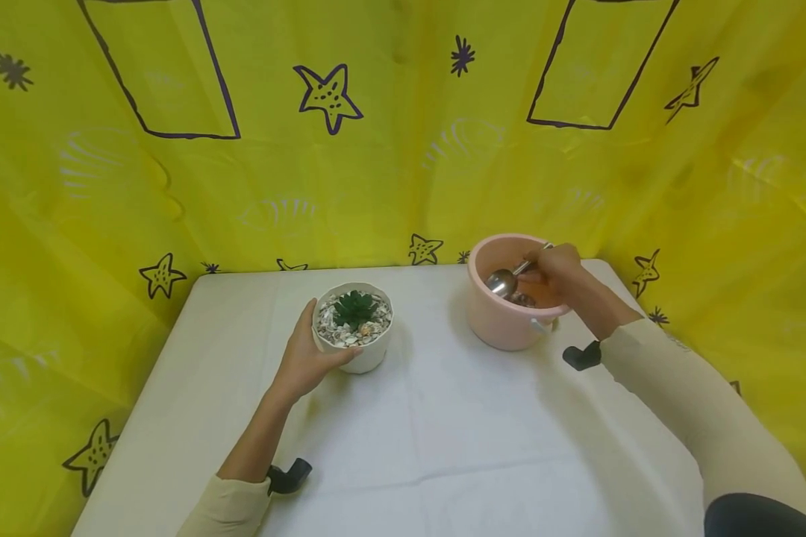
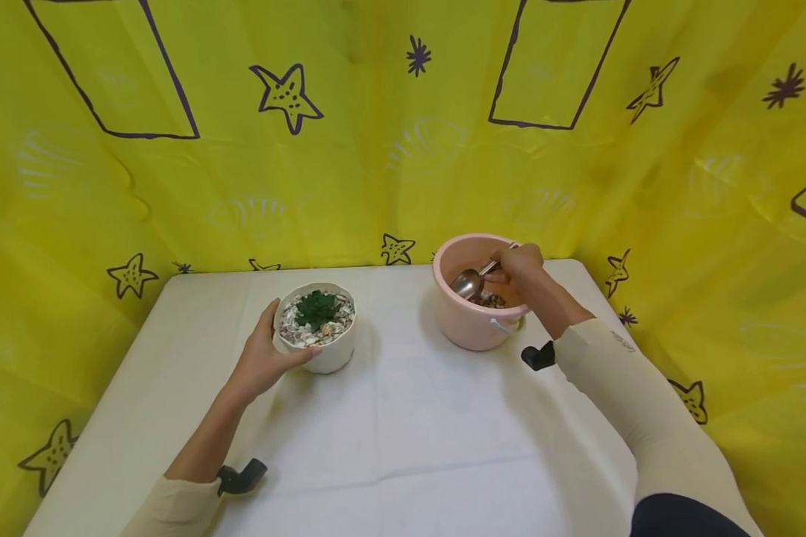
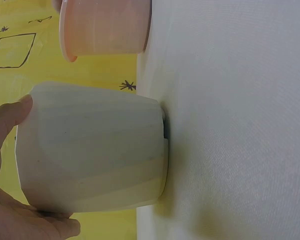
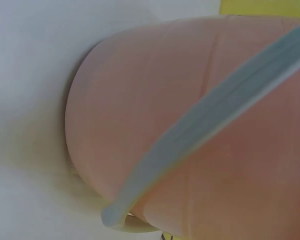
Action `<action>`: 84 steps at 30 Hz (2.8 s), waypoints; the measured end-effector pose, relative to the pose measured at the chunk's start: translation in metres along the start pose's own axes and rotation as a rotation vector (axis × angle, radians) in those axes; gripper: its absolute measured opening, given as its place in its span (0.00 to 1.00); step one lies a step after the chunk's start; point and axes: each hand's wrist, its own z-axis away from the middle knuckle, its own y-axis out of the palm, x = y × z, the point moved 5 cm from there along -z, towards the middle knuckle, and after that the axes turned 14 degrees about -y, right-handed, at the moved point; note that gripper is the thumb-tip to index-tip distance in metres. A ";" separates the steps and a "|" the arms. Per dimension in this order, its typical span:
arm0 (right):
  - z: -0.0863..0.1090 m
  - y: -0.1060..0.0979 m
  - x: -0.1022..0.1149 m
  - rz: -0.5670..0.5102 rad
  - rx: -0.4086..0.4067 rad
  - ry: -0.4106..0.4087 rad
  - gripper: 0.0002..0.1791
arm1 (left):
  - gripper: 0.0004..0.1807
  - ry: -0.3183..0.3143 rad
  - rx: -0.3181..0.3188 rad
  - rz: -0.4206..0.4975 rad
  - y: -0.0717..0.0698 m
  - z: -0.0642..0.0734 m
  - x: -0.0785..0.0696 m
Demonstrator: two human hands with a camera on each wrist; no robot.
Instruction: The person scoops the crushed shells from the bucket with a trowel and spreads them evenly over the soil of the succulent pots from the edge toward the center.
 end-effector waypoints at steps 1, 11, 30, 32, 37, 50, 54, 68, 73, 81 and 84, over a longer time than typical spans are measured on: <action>0.000 -0.001 0.001 0.000 -0.006 0.000 0.09 | 0.65 0.003 0.001 0.003 0.000 0.000 0.000; 0.002 -0.014 0.015 -0.264 0.007 0.086 0.17 | 0.65 0.016 -0.005 0.002 0.001 0.000 0.000; 0.000 -0.031 0.019 -0.449 0.013 0.270 0.22 | 0.65 0.006 -0.002 -0.001 0.000 0.001 0.000; 0.001 -0.035 0.018 -0.477 0.021 0.285 0.21 | 0.66 -0.002 -0.003 -0.013 0.000 0.001 0.000; 0.001 -0.043 0.016 -0.564 0.020 0.298 0.13 | 0.67 -0.012 -0.008 -0.017 0.000 0.001 -0.001; 0.003 -0.055 0.016 -0.668 -0.017 0.317 0.11 | 0.68 -0.033 -0.105 0.025 0.005 0.002 -0.001; 0.003 -0.053 0.019 -0.694 -0.029 0.329 0.10 | 0.66 -0.021 -0.106 0.036 0.007 0.001 -0.001; -0.001 -0.009 0.038 -0.764 0.046 0.320 0.03 | 0.63 0.009 -0.074 0.018 0.002 0.000 0.000; -0.001 0.017 0.046 -0.736 0.091 0.322 0.04 | 0.65 -0.010 -0.045 -0.025 -0.002 -0.003 0.003; -0.004 0.064 0.047 -0.691 0.209 0.294 0.09 | 0.67 -0.011 0.000 -0.010 -0.005 -0.004 0.005; -0.005 0.079 0.046 -0.654 0.225 0.274 0.09 | 0.64 0.000 0.007 0.000 -0.005 -0.004 0.006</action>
